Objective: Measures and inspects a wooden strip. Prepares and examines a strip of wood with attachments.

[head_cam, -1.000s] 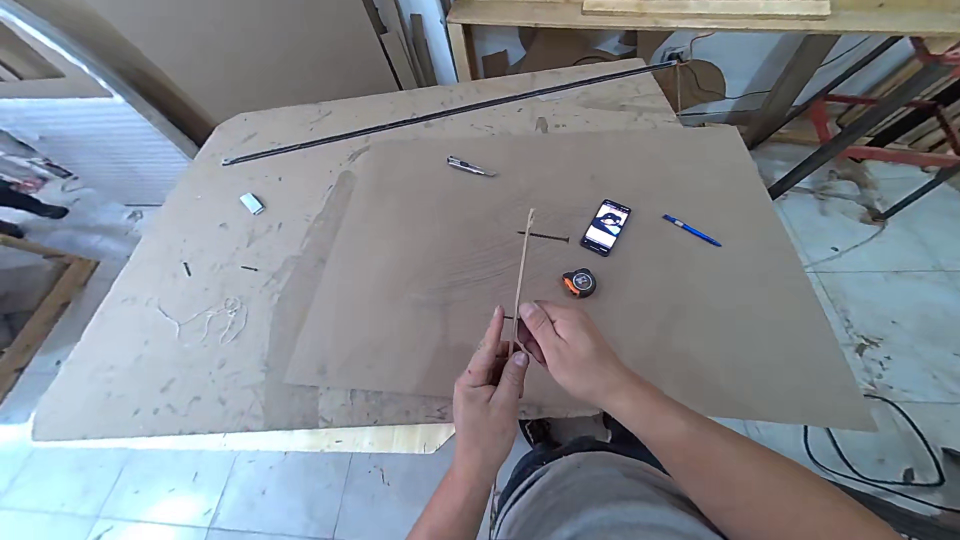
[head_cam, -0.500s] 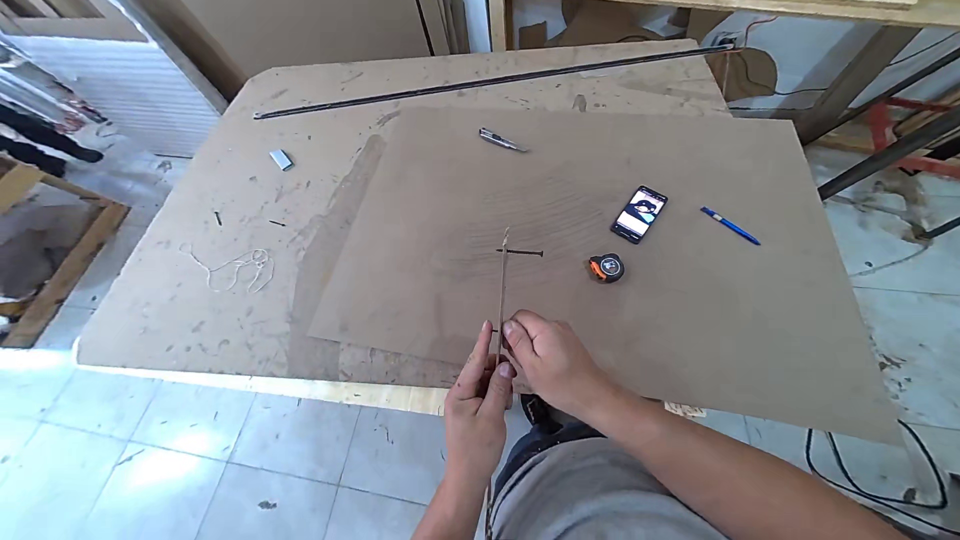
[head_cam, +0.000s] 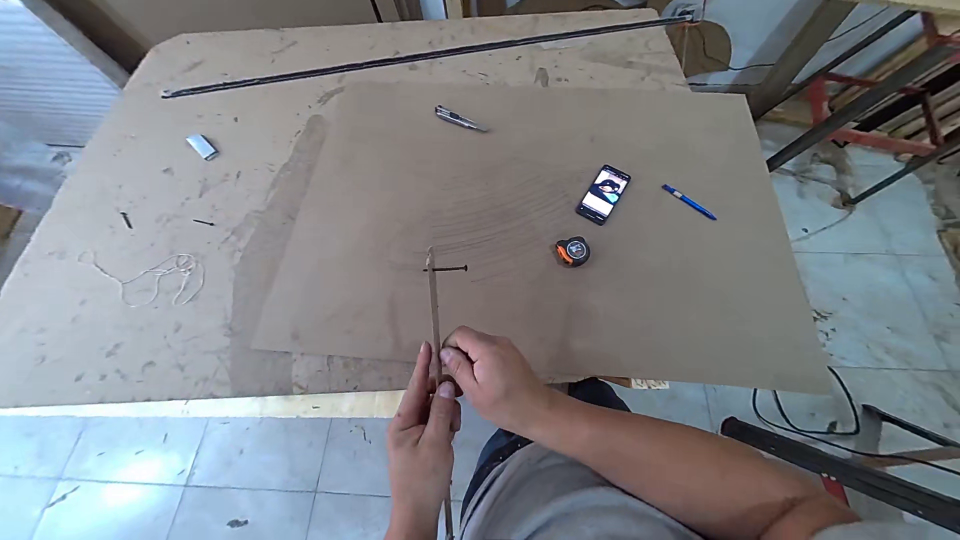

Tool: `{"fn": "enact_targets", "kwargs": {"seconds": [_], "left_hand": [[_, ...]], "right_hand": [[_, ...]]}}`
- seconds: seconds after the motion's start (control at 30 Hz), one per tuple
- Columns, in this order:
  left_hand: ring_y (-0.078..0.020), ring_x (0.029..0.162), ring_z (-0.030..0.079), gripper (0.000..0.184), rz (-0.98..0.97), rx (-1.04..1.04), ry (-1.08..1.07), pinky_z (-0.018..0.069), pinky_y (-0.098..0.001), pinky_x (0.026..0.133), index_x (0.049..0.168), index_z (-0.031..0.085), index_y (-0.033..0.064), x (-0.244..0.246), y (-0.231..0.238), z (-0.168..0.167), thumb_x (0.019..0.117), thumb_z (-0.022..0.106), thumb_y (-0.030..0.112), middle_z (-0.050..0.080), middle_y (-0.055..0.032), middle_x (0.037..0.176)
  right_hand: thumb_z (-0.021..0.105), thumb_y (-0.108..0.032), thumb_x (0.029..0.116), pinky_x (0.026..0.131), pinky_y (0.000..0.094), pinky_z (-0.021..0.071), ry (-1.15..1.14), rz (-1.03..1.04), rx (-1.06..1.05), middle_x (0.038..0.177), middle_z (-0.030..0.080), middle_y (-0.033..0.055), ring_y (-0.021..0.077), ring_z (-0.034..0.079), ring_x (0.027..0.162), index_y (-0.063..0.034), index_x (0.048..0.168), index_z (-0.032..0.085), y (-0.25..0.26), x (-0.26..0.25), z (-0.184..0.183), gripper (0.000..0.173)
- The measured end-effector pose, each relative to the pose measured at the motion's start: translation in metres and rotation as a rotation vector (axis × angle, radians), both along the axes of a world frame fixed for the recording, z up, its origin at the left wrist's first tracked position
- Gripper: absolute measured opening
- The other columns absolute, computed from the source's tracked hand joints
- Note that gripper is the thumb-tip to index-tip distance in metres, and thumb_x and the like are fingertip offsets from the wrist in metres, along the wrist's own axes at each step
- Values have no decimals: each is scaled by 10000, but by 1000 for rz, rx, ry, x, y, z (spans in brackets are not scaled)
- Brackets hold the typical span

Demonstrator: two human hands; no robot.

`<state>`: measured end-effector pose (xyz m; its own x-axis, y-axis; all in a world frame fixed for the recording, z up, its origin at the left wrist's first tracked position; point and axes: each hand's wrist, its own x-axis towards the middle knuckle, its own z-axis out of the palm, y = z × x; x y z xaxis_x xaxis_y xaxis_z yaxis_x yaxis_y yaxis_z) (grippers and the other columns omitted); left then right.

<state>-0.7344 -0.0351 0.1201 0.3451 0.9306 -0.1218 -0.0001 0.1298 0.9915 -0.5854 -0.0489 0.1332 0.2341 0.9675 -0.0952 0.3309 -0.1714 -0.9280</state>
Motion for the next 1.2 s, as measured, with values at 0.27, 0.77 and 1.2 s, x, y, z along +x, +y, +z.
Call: {"fn": "enact_targets", "kwargs": {"seconds": [0.27,0.77,1.2], "left_hand": [[-149,506,576,381,-22,-58,161,484,-260,427,1380,509,-52,5,4,-4,1033,520,106,699,-106,834],[-196,725,752,239,-256,-231,500,653,-357,644,1200,687,-18,-73,33,-24,1049,535,88,768,-99,952],[-213,728,739,190,-271,-76,387,655,-386,691,1161,621,-71,-1,55,-27,1002,563,16,743,-112,890]], "right_hand": [[609,-106,982,785,307,592,-448,-38,421,998,737,-1,120,695,919,-132,1002,774,-11,17,-43,168],[634,-321,1027,905,559,555,-106,-824,-404,1213,678,137,303,668,1081,-110,1144,728,-17,241,-152,260],[679,-336,1003,979,497,565,192,-219,-369,1367,646,97,233,687,1106,-141,1430,597,36,164,-126,477]]}}
